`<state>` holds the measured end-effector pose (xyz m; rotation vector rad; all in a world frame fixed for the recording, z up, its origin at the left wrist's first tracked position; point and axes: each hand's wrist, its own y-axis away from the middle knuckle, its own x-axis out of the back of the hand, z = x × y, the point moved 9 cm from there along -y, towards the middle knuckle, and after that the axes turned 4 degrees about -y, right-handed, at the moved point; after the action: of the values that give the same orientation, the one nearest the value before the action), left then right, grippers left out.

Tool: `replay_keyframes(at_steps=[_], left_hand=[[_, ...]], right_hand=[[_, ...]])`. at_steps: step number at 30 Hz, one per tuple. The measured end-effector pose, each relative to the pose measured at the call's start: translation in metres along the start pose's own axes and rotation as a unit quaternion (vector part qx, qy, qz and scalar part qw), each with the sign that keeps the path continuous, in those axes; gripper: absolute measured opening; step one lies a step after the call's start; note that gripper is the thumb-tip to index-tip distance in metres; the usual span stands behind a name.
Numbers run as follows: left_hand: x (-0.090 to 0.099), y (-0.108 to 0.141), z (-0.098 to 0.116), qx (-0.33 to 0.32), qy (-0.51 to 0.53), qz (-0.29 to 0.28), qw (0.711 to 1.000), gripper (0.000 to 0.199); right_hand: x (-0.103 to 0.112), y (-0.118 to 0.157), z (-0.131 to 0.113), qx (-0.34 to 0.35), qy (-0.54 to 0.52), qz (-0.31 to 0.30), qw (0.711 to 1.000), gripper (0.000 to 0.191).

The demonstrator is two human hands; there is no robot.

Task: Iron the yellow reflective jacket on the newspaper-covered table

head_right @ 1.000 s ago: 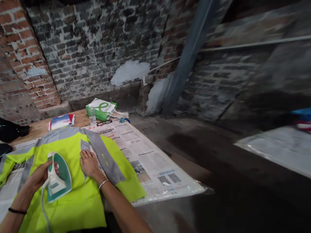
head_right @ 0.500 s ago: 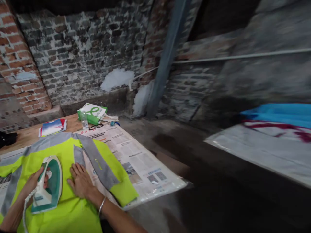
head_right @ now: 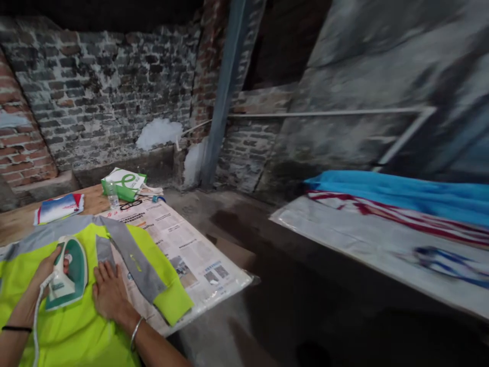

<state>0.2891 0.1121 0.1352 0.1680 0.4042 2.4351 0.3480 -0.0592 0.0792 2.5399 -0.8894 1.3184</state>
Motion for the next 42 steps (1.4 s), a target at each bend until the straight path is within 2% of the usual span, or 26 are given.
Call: replay_keyframes(at_steps=[3, 6, 8, 10, 13, 19, 21, 23, 27, 31, 34, 37, 42], left_hand=[[0.024, 0.031, -0.025, 0.005, -0.013, -0.004, 1.0, 0.034], [0.046, 0.064, -0.053, 0.004, -0.021, -0.011, 1.0, 0.05], [0.054, 0.079, -0.065, -0.001, -0.025, -0.018, 1.0, 0.064], [0.056, 0.083, -0.068, -0.004, -0.033, -0.024, 0.999, 0.069], [0.047, 0.065, -0.056, 0.005, -0.042, -0.03, 0.999, 0.059], [0.013, -0.006, -0.013, -0.01, -0.028, -0.001, 1.0, 0.044], [0.006, -0.02, -0.009, -0.015, -0.023, 0.01, 1.0, 0.044], [0.006, -0.023, -0.012, -0.017, -0.021, 0.022, 0.999, 0.044], [0.031, 0.001, -0.029, -0.024, -0.016, 0.044, 0.999, 0.043], [0.076, 0.044, -0.05, -0.029, -0.012, 0.056, 0.998, 0.044], [0.107, 0.063, -0.058, -0.029, -0.011, 0.067, 0.997, 0.043], [0.122, 0.054, -0.054, -0.031, -0.009, 0.078, 0.996, 0.039], [0.12, 0.003, -0.024, -0.038, -0.006, 0.103, 0.994, 0.036]], right_hand=[[-0.004, 0.001, 0.003, -0.008, 0.005, 0.003, 1.0, 0.056], [-0.01, 0.003, 0.006, -0.006, 0.023, 0.014, 1.0, 0.055], [-0.014, 0.005, 0.008, -0.001, 0.038, 0.019, 0.999, 0.054], [-0.015, 0.006, 0.01, 0.006, 0.052, 0.028, 0.998, 0.053], [-0.014, 0.009, 0.011, 0.017, 0.072, 0.037, 0.997, 0.053], [-0.017, 0.008, 0.011, 0.027, 0.097, 0.021, 0.995, 0.047], [-0.02, 0.006, 0.014, 0.022, 0.107, 0.018, 0.994, 0.049], [-0.024, 0.005, 0.017, 0.022, 0.119, 0.018, 0.993, 0.051], [-0.029, 0.005, 0.019, 0.036, 0.132, 0.022, 0.99, 0.052], [-0.03, 0.005, 0.022, 0.036, 0.133, 0.031, 0.99, 0.052], [-0.029, 0.006, 0.021, 0.035, 0.13, 0.031, 0.99, 0.051], [-0.028, 0.008, 0.02, 0.033, 0.13, 0.018, 0.991, 0.051], [-0.026, 0.008, 0.02, 0.027, 0.131, 0.022, 0.991, 0.049]])
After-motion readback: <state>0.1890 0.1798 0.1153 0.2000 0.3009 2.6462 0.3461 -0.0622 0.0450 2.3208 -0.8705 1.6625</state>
